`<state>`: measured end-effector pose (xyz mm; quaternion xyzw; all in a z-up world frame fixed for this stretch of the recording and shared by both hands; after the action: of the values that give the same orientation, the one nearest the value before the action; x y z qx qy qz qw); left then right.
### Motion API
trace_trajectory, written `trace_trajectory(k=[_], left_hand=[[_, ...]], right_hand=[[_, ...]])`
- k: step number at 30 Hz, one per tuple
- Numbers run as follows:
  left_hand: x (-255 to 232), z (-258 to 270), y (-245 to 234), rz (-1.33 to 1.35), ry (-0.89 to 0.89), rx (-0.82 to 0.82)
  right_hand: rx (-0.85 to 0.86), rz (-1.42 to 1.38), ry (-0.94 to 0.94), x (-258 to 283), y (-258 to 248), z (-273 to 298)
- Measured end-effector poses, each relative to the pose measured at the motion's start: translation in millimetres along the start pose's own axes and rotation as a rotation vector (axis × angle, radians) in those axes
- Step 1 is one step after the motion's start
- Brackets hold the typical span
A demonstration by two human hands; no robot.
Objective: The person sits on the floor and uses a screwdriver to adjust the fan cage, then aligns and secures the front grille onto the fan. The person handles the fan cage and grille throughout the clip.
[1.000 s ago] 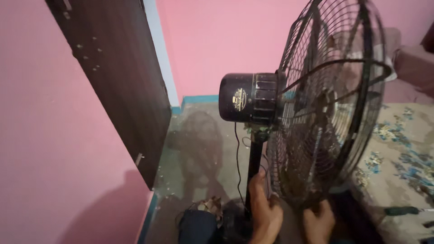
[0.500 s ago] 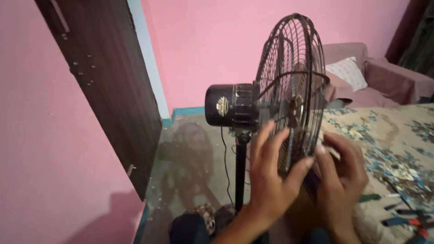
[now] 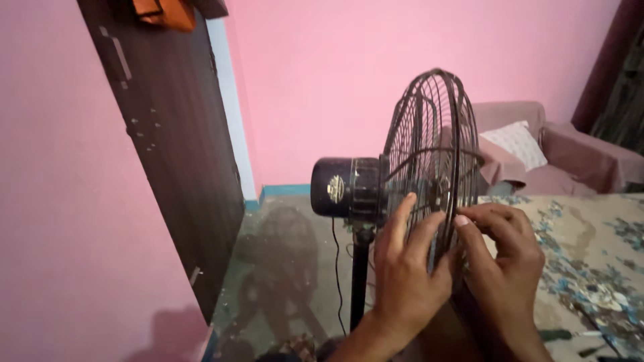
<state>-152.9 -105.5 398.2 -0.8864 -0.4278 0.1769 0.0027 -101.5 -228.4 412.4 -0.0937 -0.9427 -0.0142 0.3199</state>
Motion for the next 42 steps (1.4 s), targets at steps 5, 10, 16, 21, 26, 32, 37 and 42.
trace_trajectory(k=[5,10,16,21,26,32,37,42], left_hand=[[-0.2,-12.2,1.6,-0.042,0.047,-0.027],[2.2,-24.4,2.9,-0.046,0.056,0.001],[6.8,-24.1,7.9,-0.021,0.086,-0.022],[10.8,-21.7,10.6,0.083,0.08,-0.028],[10.6,-21.3,5.8,0.104,0.073,-0.03],[3.0,-25.9,-5.6,0.044,0.092,-0.004],[-3.9,-20.5,-4.7,0.089,0.034,0.02],[9.0,-10.2,-3.9,0.155,0.029,0.082]], right_hand=[[-0.047,0.163,-0.129,12.9,2.3,-25.1],[-0.07,0.157,-0.051,17.4,7.0,-43.0],[-0.055,0.167,-0.039,5.4,11.8,-40.7],[0.024,-0.05,0.016,-10.6,11.3,-38.8],[0.051,-0.128,0.017,-19.3,5.8,-37.4],[0.055,-0.092,0.156,-27.9,2.8,-28.1],[0.038,-0.077,0.024,-29.1,5.8,-12.9],[0.11,0.164,-0.08,-32.7,-2.3,-2.8]])
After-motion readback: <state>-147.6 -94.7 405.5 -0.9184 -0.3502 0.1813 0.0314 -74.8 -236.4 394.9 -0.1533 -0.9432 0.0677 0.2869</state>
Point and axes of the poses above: each hand's wrist, its own z-axis away from the middle knuckle, its own y-axis out of the palm, x = y × z, the point moved 3 cm from there along -z, towards the middle knuckle, and after that the axes turned 5 degrees about y, right-handed, at the moved point
